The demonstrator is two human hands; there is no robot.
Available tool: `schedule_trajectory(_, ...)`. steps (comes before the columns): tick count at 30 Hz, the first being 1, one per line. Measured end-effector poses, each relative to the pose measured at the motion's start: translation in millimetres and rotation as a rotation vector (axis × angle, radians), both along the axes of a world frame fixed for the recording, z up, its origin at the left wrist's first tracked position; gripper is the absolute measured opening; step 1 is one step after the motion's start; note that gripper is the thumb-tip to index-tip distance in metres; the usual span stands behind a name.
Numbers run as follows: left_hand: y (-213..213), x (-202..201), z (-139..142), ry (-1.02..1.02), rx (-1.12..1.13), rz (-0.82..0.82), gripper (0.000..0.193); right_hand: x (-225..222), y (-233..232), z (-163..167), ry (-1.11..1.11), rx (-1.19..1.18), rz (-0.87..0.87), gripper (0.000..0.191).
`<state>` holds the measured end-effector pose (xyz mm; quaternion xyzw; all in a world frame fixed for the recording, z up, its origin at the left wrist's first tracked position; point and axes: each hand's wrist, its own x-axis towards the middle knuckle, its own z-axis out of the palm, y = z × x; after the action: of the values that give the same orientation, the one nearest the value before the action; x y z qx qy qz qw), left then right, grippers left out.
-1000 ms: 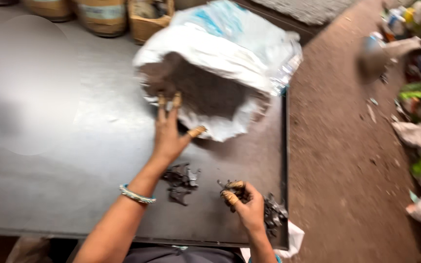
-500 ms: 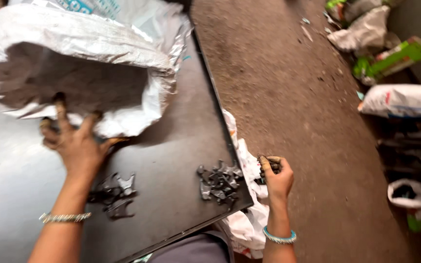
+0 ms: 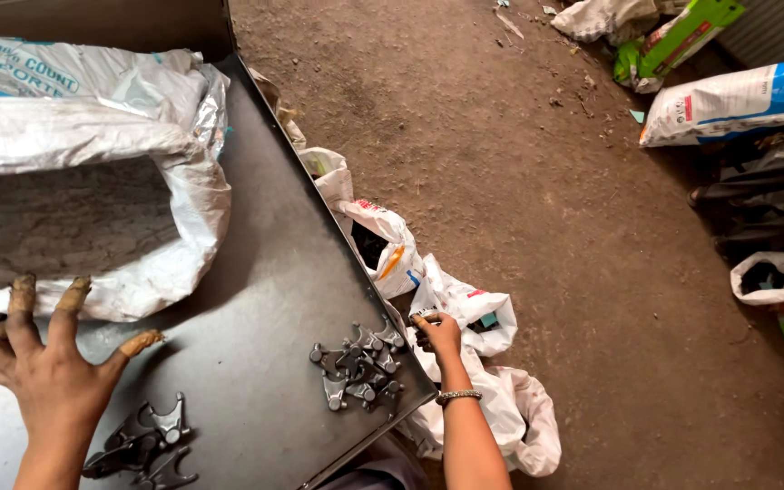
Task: The person takes fork-shaped metal castings from a sack on the table, turns each over in both hands, and sets it down in groups on the tabletop. A coworker wearing gloves at the same table handles a pile of similar castings.
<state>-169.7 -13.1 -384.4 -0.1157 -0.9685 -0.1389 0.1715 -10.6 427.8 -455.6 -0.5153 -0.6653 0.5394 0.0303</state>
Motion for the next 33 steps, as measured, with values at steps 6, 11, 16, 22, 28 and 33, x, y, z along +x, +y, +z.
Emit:
schedule_trajectory(6, -35, -3, 20, 0.014, 0.377, -0.138, 0.082, -23, -10, 6, 0.006, 0.010, -0.008, 0.040)
schedule_trajectory(11, -53, 5, 44, -0.067, 0.424, -0.073, 0.074, -58, -5, 66, 0.434, 0.184, 0.101, 0.024)
schedule_trajectory(16, -88, 20, 72, -0.433, 0.615, 0.058, 0.086, -100, -130, 123, 0.555, 0.359, 0.499, 0.019)
schedule_trajectory(22, -124, 36, 86, -0.567, 0.437, 0.096, 0.110, -133, -338, 134, 0.265, 0.447, 1.173, 0.045)
schedule_trajectory(28, -136, 43, 63, -0.622, 0.499, 0.110, 0.107, -138, -374, 111, 0.420, 0.695, 1.210, 0.034)
schedule_trajectory(33, -135, 42, 41, -0.530, 0.622, 0.101, 0.101, -140, -341, 71, 0.505, 0.242, 1.094, 0.025)
